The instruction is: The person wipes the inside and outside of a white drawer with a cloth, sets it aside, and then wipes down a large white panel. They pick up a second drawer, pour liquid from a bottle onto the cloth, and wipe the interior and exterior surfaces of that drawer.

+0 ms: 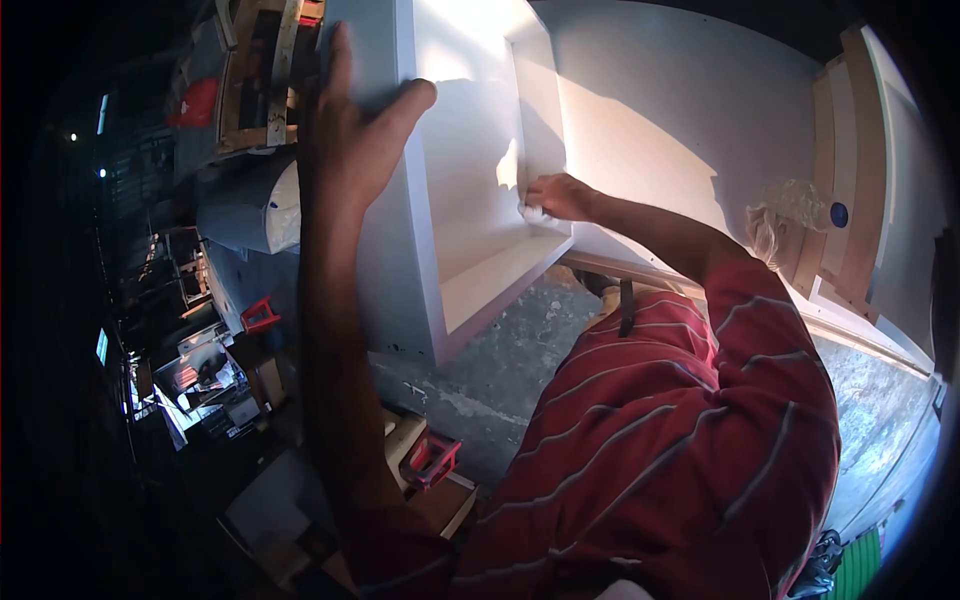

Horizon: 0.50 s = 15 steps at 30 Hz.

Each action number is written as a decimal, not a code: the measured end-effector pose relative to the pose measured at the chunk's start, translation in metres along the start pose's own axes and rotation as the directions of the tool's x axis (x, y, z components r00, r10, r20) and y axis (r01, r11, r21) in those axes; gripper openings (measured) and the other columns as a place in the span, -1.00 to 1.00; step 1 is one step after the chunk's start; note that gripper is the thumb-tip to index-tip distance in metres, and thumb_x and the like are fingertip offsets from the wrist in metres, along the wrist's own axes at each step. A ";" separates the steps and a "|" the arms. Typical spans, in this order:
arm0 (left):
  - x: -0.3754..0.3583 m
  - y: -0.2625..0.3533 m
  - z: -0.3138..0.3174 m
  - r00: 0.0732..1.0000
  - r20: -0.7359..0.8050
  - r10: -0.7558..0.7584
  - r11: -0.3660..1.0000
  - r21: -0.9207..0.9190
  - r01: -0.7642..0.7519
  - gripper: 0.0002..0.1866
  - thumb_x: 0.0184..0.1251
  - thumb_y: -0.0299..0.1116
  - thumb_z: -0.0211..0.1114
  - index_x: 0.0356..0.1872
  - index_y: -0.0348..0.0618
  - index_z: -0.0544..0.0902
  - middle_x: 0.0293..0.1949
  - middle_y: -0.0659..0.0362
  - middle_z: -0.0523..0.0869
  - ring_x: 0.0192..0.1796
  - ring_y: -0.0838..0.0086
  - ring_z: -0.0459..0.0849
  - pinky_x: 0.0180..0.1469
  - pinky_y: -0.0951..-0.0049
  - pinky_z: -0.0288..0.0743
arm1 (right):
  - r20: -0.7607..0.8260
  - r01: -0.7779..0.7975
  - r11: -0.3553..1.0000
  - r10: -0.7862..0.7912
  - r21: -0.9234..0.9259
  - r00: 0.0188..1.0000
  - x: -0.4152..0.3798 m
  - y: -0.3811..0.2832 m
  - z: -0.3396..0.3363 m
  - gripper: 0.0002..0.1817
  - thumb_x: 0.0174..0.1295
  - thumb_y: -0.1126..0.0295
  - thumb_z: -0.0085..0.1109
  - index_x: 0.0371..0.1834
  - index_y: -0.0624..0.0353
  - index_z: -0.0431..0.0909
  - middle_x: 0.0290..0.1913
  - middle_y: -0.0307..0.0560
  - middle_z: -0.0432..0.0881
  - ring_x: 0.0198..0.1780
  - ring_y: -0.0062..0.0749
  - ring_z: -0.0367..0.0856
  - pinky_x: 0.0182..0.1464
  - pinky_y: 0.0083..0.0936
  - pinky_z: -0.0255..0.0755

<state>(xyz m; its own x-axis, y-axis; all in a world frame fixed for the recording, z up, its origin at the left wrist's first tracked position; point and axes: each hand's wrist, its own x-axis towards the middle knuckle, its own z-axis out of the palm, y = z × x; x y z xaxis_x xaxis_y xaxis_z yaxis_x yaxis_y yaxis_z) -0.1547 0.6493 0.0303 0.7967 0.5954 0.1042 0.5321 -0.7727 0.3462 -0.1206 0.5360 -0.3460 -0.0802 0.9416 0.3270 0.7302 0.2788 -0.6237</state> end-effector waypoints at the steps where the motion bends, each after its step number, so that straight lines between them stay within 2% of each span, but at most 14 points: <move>1: 0.000 -0.002 -0.001 1.000 -0.005 0.008 1.000 0.029 -0.007 0.01 -0.19 0.03 0.31 0.37 -0.19 0.18 0.13 -0.23 0.44 0.11 -0.02 0.49 0.13 0.22 0.37 | -0.046 -0.153 0.988 0.152 -0.013 0.987 0.003 0.009 0.002 -0.80 0.12 0.43 0.06 -0.17 0.12 0.50 -0.20 -0.01 0.52 -0.12 -0.15 0.56 -0.10 -0.26 0.51; 2: -0.001 0.000 -0.001 1.000 -0.001 0.006 1.000 0.030 -0.006 0.01 -0.19 0.03 0.31 0.37 -0.19 0.18 0.13 -0.23 0.44 0.11 -0.02 0.49 0.13 0.22 0.37 | -0.102 -0.324 0.945 0.326 0.035 0.940 0.011 0.015 -0.006 -0.82 0.18 0.39 0.04 -0.17 0.16 0.48 -0.27 0.08 0.53 -0.18 -0.09 0.58 -0.13 -0.21 0.51; 3: -0.002 0.005 -0.003 1.000 0.009 0.013 1.000 0.010 -0.013 -0.05 -0.12 -0.05 0.32 0.35 -0.28 0.19 0.09 -0.18 0.49 0.07 0.11 0.52 0.13 0.33 0.36 | -0.186 -0.509 0.845 0.533 0.162 0.826 0.021 0.022 -0.012 -0.80 0.23 0.32 0.03 -0.20 0.22 0.47 -0.34 0.13 0.57 -0.25 -0.05 0.61 -0.16 -0.20 0.50; 4: -0.004 0.007 -0.003 1.000 0.022 0.018 1.000 -0.009 -0.017 -0.11 -0.05 -0.13 0.32 0.33 -0.37 0.20 0.06 -0.14 0.53 0.03 0.24 0.55 0.12 0.44 0.34 | -0.007 -0.621 0.542 0.756 0.567 0.654 0.028 0.003 -0.054 -0.71 0.23 0.23 0.07 -0.21 0.27 0.46 -0.35 0.17 0.61 -0.30 -0.05 0.64 -0.19 -0.24 0.50; 5: -0.002 0.004 -0.002 0.999 0.032 0.012 1.000 -0.004 -0.012 -0.11 -0.05 -0.13 0.32 0.33 -0.37 0.20 0.06 -0.14 0.53 0.03 0.24 0.55 0.12 0.44 0.34 | -0.145 -0.510 0.584 0.735 0.632 0.663 0.031 0.004 -0.059 -0.62 0.23 0.12 0.09 -0.21 0.28 0.46 -0.32 0.17 0.63 -0.32 -0.08 0.66 -0.22 -0.29 0.51; 6: 0.002 -0.001 -0.001 0.993 -0.015 0.119 0.993 0.005 -0.119 -0.11 -0.04 -0.14 0.32 0.33 -0.37 0.21 0.06 -0.13 0.53 0.03 0.24 0.55 0.12 0.44 0.34 | -0.182 -0.468 0.593 0.725 0.656 0.664 0.035 -0.017 -0.080 -0.61 0.19 0.11 0.15 -0.20 0.26 0.48 -0.36 0.10 0.63 -0.35 -0.22 0.68 -0.26 -0.37 0.53; 7: 0.004 -0.003 0.001 0.972 -0.058 0.227 0.974 0.017 -0.227 -0.12 -0.04 -0.14 0.32 0.33 -0.36 0.21 0.07 -0.12 0.52 0.02 0.23 0.54 0.12 0.43 0.34 | -0.144 -0.281 0.449 0.707 0.848 0.692 0.037 -0.046 -0.098 -0.68 0.21 0.21 0.19 -0.12 0.20 0.46 -0.32 -0.01 0.63 -0.30 -0.38 0.68 -0.22 -0.47 0.55; 8: 0.002 0.002 0.001 0.973 -0.047 0.226 0.974 0.017 -0.226 -0.12 -0.04 -0.14 0.32 0.33 -0.36 0.21 0.07 -0.12 0.52 0.02 0.23 0.54 0.12 0.43 0.34 | -0.053 -0.104 0.195 0.663 0.975 0.747 0.039 -0.081 -0.113 -0.67 0.21 0.36 0.20 0.01 0.15 0.40 -0.18 -0.07 0.60 -0.17 -0.48 0.63 -0.14 -0.49 0.56; 9: -0.001 0.011 -0.001 0.996 0.008 0.087 0.993 -0.074 -0.087 -0.13 -0.03 -0.15 0.32 0.33 -0.36 0.21 0.12 -0.12 0.48 0.07 0.23 0.51 0.15 0.43 0.31 | -0.184 0.103 0.177 0.543 0.979 0.819 0.041 -0.110 -0.115 -0.61 0.21 0.45 0.20 0.08 0.13 0.33 -0.10 -0.11 0.54 -0.04 -0.49 0.58 -0.02 -0.49 0.51; 10: -0.004 0.017 -0.002 0.996 0.071 -0.051 0.986 -0.156 0.061 -0.14 -0.02 -0.15 0.32 0.33 -0.36 0.22 0.18 -0.13 0.43 0.13 0.22 0.48 0.19 0.43 0.28 | -0.216 0.201 0.080 0.413 0.976 0.885 0.040 -0.140 -0.127 -0.61 0.18 0.51 0.22 0.06 0.14 0.36 -0.11 -0.15 0.54 0.04 -0.54 0.50 0.06 -0.48 0.46; 11: -0.004 0.017 -0.002 0.996 0.075 -0.055 0.986 -0.155 0.066 -0.14 -0.02 -0.15 0.32 0.33 -0.36 0.22 0.18 -0.13 0.43 0.13 0.22 0.48 0.19 0.43 0.28 | -0.317 0.245 0.260 0.283 0.934 0.905 0.041 -0.163 -0.128 -0.68 0.13 0.60 0.19 -0.03 0.20 0.45 -0.03 -0.08 0.53 0.12 -0.38 0.46 0.18 -0.34 0.33; 12: -0.004 0.016 -0.003 0.996 0.071 -0.049 0.988 -0.141 0.058 -0.14 -0.02 -0.16 0.32 0.33 -0.35 0.21 0.20 -0.13 0.41 0.15 0.23 0.46 0.20 0.43 0.27 | -0.400 0.350 0.466 0.009 0.812 0.916 0.041 -0.171 -0.131 -0.74 0.10 0.57 0.23 -0.12 0.22 0.53 -0.01 0.01 0.52 0.13 -0.29 0.44 0.19 -0.33 0.28; 14: -0.003 0.014 -0.002 0.997 0.068 -0.042 0.991 -0.124 0.050 -0.14 -0.01 -0.16 0.32 0.33 -0.35 0.21 0.21 -0.12 0.39 0.16 0.23 0.44 0.21 0.42 0.26 | -0.287 0.265 0.381 0.000 0.886 0.958 0.046 -0.174 -0.121 -0.76 0.03 0.55 0.28 -0.20 0.23 0.58 -0.09 0.05 0.56 0.01 -0.22 0.52 0.08 -0.37 0.35; 15: -0.001 0.012 0.001 0.999 0.015 0.051 0.990 -0.130 -0.049 -0.14 -0.01 -0.17 0.32 0.33 -0.35 0.21 0.20 -0.11 0.41 0.15 0.23 0.45 0.20 0.42 0.26 | -0.070 0.058 0.468 0.009 0.882 0.998 0.047 -0.155 -0.109 -0.77 0.00 0.56 0.27 -0.22 0.24 0.59 -0.15 0.04 0.58 -0.06 -0.19 0.54 0.02 -0.38 0.38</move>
<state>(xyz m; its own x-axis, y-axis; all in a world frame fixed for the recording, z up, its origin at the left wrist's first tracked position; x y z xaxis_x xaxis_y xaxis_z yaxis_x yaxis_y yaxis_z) -0.1489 0.6393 0.0339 0.8269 0.5519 0.1081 0.4510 -0.7655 0.4590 -0.1632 0.5166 -0.1565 -0.0262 0.9284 0.3706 -0.2613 0.3515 -0.8990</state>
